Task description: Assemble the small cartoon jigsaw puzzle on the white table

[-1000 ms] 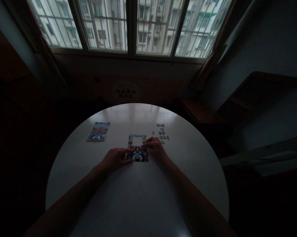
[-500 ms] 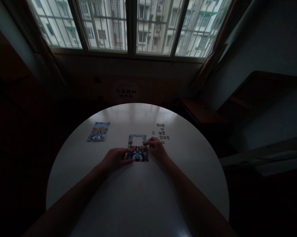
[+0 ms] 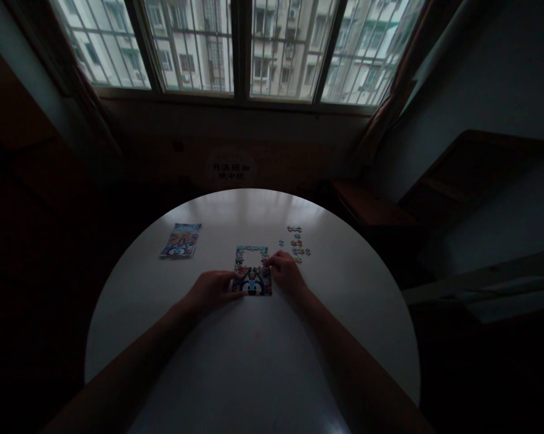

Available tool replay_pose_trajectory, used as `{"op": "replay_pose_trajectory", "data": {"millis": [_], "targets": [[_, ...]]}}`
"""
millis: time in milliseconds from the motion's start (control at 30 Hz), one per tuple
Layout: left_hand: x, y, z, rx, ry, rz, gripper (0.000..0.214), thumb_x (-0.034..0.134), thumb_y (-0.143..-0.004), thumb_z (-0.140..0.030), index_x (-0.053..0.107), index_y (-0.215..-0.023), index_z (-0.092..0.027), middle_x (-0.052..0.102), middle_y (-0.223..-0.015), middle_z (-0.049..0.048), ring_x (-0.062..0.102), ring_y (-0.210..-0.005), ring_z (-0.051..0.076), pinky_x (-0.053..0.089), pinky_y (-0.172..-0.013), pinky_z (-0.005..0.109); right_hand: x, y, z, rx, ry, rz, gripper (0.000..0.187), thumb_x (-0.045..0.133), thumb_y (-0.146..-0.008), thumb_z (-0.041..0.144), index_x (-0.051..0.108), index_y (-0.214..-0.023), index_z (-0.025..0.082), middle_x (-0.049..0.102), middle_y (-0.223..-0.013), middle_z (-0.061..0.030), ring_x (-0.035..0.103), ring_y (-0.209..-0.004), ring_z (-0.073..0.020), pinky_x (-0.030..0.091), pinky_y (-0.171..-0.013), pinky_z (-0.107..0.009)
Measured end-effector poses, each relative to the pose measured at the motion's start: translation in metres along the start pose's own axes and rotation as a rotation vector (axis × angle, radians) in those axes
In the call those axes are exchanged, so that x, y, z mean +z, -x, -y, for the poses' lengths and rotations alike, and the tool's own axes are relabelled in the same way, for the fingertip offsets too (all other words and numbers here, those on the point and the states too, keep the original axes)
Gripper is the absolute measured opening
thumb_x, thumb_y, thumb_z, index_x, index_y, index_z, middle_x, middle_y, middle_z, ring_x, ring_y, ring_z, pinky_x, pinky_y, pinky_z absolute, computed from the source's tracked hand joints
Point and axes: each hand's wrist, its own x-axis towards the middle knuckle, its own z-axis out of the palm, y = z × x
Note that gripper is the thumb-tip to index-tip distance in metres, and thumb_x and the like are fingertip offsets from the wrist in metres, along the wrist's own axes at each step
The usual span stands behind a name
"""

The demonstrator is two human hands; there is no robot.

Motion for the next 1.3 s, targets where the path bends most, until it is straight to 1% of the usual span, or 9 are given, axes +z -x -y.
{"op": "replay_pose_trajectory", "data": {"millis": [100,233,367,600,833,1033,1200,1300], "targets": [[-0.0006,-0.0001,-0.0004,-0.01,0.005,0.015,0.047,0.059,-0.074,-0.058,0.067,-0.106,-0.025,0.058,-0.065,-0.0035,0.049,-0.055,0.01,0.031,-0.054,0.02,-0.0014,0.0,0.0013,0.041,0.018,-0.032,0.026,0.049,-0.072,0.002,0.07,-0.073,0.018,0.061,-0.077,-0.004,0.056,-0.079,-0.0164,0.042,-0.078,-0.028],[-0.0015,-0.0003,-0.0017,-0.035,-0.001,0.022,0.046,0.059,-0.073,-0.059,0.068,-0.104,-0.025,0.057,-0.063,-0.0038,0.05,-0.056,0.011,0.03,-0.054,0.02,-0.0025,-0.0003,0.003,0.099,0.043,-0.069,0.027,0.047,-0.076,0.004,0.07,-0.081,0.017,0.062,-0.079,-0.0051,0.057,-0.078,-0.0161,0.042,-0.078,-0.027],[-0.0026,-0.0003,-0.0034,-0.034,0.001,0.013,0.046,0.059,-0.073,-0.059,0.068,-0.104,-0.025,0.057,-0.064,-0.0034,0.05,-0.055,0.011,0.031,-0.054,0.021,-0.0039,-0.0003,0.0067,0.127,0.085,-0.036,0.03,0.046,-0.078,0.005,0.072,-0.086,0.017,0.064,-0.081,-0.0059,0.059,-0.075,-0.0162,0.043,-0.077,-0.027],[-0.0032,-0.0003,-0.0039,-0.025,0.0,0.01,0.045,0.059,-0.074,-0.057,0.068,-0.104,-0.024,0.057,-0.062,-0.0034,0.05,-0.055,0.011,0.031,-0.054,0.021,-0.0049,0.0002,0.0085,0.128,0.116,0.007,0.031,0.047,-0.079,0.008,0.073,-0.092,0.018,0.065,-0.083,-0.0059,0.061,-0.075,-0.0162,0.044,-0.076,-0.026],[-0.0018,0.0004,-0.0007,-0.008,0.025,0.021,0.041,0.065,-0.071,-0.051,0.067,-0.101,-0.023,0.056,-0.061,-0.0044,0.05,-0.055,0.011,0.033,-0.055,0.02,-0.0041,0.0006,0.0076,0.118,0.105,0.014,0.028,0.049,-0.078,0.008,0.073,-0.089,0.018,0.066,-0.083,-0.0052,0.062,-0.077,-0.0157,0.043,-0.078,-0.026],[-0.0019,0.0001,-0.0008,-0.001,0.024,0.024,0.043,0.063,-0.072,-0.055,0.068,-0.099,-0.022,0.056,-0.061,-0.0041,0.05,-0.055,0.01,0.033,-0.055,0.02,-0.0039,0.0008,0.0082,0.1,0.117,0.002,0.032,0.047,-0.079,0.007,0.072,-0.095,0.019,0.067,-0.083,-0.0053,0.062,-0.079,-0.0166,0.043,-0.079,-0.026],[-0.0036,0.0003,-0.0018,-0.012,0.019,0.042,0.04,0.064,-0.072,-0.05,0.068,-0.101,-0.022,0.057,-0.061,-0.004,0.05,-0.056,0.01,0.032,-0.055,0.02,-0.0047,0.0007,0.0093,0.078,0.107,0.046,0.032,0.049,-0.078,0.007,0.073,-0.094,0.02,0.066,-0.083,-0.0044,0.06,-0.075,-0.0154,0.043,-0.076,-0.025],[-0.0026,0.0001,-0.0001,-0.003,0.014,0.03,0.038,0.065,-0.072,-0.047,0.068,-0.101,-0.023,0.056,-0.061,-0.0042,0.049,-0.056,0.01,0.032,-0.055,0.019,-0.0053,0.0006,0.01,0.062,0.096,0.065,0.031,0.049,-0.078,0.008,0.073,-0.095,0.02,0.066,-0.083,-0.0045,0.06,-0.075,-0.0152,0.044,-0.076,-0.025]]}}
